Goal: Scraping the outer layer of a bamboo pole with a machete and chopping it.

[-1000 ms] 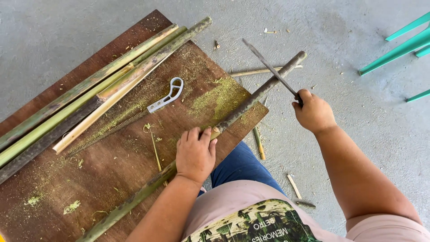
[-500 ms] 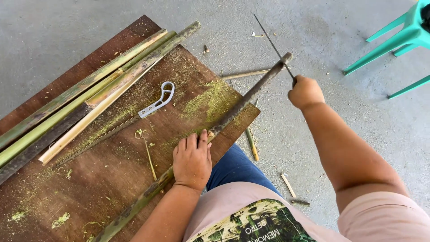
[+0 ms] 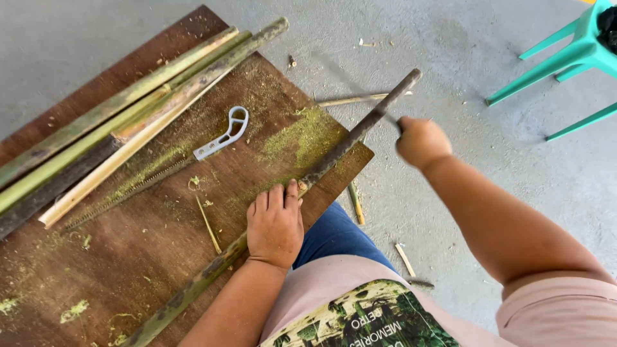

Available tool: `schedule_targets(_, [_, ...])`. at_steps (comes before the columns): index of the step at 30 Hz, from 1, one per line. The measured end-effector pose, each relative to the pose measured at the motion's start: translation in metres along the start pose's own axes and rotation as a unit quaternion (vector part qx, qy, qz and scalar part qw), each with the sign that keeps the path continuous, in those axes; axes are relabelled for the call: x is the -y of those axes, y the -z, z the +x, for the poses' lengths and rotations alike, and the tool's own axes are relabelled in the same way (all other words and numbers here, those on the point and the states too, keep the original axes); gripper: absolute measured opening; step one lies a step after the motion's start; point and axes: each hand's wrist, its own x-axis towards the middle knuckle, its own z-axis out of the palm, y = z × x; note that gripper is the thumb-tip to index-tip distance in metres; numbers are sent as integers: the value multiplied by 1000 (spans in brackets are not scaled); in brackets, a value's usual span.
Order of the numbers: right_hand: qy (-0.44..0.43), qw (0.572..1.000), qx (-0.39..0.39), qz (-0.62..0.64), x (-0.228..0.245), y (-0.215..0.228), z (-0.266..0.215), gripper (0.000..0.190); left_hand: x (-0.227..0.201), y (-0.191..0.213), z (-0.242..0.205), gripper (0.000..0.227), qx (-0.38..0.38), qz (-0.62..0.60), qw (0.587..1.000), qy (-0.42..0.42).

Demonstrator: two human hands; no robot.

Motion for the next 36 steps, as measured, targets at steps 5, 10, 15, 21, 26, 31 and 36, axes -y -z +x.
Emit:
schedule_targets(5, [6,999,-38,2,-39,-14,49,25,1,1,0,43,-3,18,1000,-9])
schedule_targets(10, [-29,989,-124,70,-44,-23,66,27,2,3,2,42,-25,18,999,-16])
schedule_targets(15, [34,998,-46,-6,-42,-32,46,22,1,2,2,43,-26,28,999,-19])
schedule_targets(21, [-40,987,-114,102,-47,-29,63,29,-2,6,0,43,5,19,1000,-11])
schedule_targets(26, [19,998,-58,16,-50,-27,50,24,0,3,-1,42,-9,32,999,-19])
schedule_targets(31, [-37,990,-77,116,-61,-24,75,30,1,2,1,42,-6,40,999,-23])
schedule_targets(36, [88,995,-37,-43,-31,-13,33,24,-1,5,2,44,1,34,999,-23])
